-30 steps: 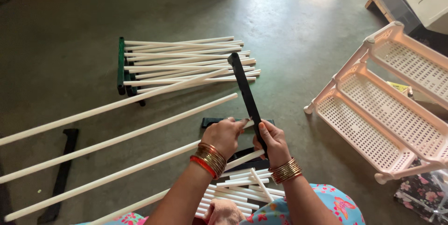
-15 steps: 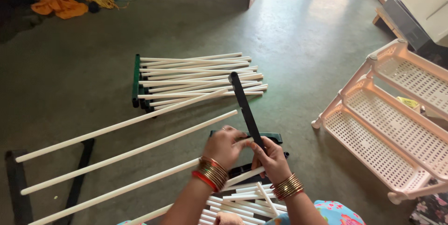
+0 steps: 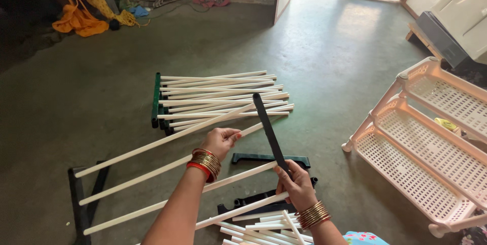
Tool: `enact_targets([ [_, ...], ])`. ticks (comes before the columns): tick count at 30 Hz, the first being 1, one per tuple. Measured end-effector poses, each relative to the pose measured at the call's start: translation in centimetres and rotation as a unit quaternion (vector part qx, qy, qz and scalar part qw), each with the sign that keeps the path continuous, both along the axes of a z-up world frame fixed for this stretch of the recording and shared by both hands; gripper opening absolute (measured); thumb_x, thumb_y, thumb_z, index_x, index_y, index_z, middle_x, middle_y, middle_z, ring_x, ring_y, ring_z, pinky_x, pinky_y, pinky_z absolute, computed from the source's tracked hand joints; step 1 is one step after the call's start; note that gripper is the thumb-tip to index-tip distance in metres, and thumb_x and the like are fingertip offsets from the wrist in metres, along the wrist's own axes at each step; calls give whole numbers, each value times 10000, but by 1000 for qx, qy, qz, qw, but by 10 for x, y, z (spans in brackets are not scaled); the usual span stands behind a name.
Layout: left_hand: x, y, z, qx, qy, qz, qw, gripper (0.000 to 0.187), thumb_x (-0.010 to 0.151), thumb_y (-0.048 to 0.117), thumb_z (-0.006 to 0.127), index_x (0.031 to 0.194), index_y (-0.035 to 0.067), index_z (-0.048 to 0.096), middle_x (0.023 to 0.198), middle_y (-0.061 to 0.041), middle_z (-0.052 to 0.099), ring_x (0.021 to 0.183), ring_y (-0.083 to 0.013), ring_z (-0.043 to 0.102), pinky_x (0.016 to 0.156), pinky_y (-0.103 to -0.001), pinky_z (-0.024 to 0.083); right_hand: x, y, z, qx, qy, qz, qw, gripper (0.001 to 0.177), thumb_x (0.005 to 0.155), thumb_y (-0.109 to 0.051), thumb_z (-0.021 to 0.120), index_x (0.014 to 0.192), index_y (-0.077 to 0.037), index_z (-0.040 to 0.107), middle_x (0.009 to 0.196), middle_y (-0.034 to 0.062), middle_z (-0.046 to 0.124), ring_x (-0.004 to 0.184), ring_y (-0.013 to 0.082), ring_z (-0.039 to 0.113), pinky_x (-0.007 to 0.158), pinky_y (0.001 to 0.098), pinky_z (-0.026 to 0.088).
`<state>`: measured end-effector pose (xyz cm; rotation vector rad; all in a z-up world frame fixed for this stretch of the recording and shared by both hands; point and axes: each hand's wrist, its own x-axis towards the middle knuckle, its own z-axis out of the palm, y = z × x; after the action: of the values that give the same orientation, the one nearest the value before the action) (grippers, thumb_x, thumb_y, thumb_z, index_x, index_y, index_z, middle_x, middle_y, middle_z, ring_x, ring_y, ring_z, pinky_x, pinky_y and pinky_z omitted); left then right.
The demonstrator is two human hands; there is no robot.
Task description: The person sits on the floor and assembles a rack-like structure by inserting white plastic rods into black plastic side frames. The person wipes a frame with a cloth, then repeatedly picks up rods and inserts them into slots on the side pieces, building a ladder-like assembly.
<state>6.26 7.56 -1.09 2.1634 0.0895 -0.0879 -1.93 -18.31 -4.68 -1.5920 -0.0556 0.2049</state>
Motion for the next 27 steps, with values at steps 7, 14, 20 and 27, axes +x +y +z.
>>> enact_targets([
  [7,-17,14,-4,4,-51,12,999,218,932,309,697,1077,202,820,796,-43,792,691,-133,709,663,-329,549,1,6,-24,-1,8,11,1000,291,951,-326,639,1044,-50,650,501,43,623,334,76,470,314,228,332],
  [14,-24,1,12,148,33,-72,986,252,1017,360,554,1159,222,710,973,-37,788,879,-204,746,796,-383,578,20,-10,-47,77,-78,150,983,356,1015,-258,711,1117,64,599,835,61,649,738,91,624,681,264,555],
  [20,-31,-36,16,197,16,-131,971,271,1009,392,535,1236,291,643,1088,-53,740,976,-274,708,841,-449,561,37,5,-24,60,19,22,998,492,887,-229,659,1327,-51,528,833,49,706,607,141,707,554,296,603],
  [27,-32,-53,-24,181,-38,-120,975,197,995,292,582,1152,187,638,1037,-128,737,975,-355,690,814,-491,541,53,0,-44,53,-28,3,998,334,937,-111,667,1230,42,626,902,82,721,615,130,656,478,288,541],
])
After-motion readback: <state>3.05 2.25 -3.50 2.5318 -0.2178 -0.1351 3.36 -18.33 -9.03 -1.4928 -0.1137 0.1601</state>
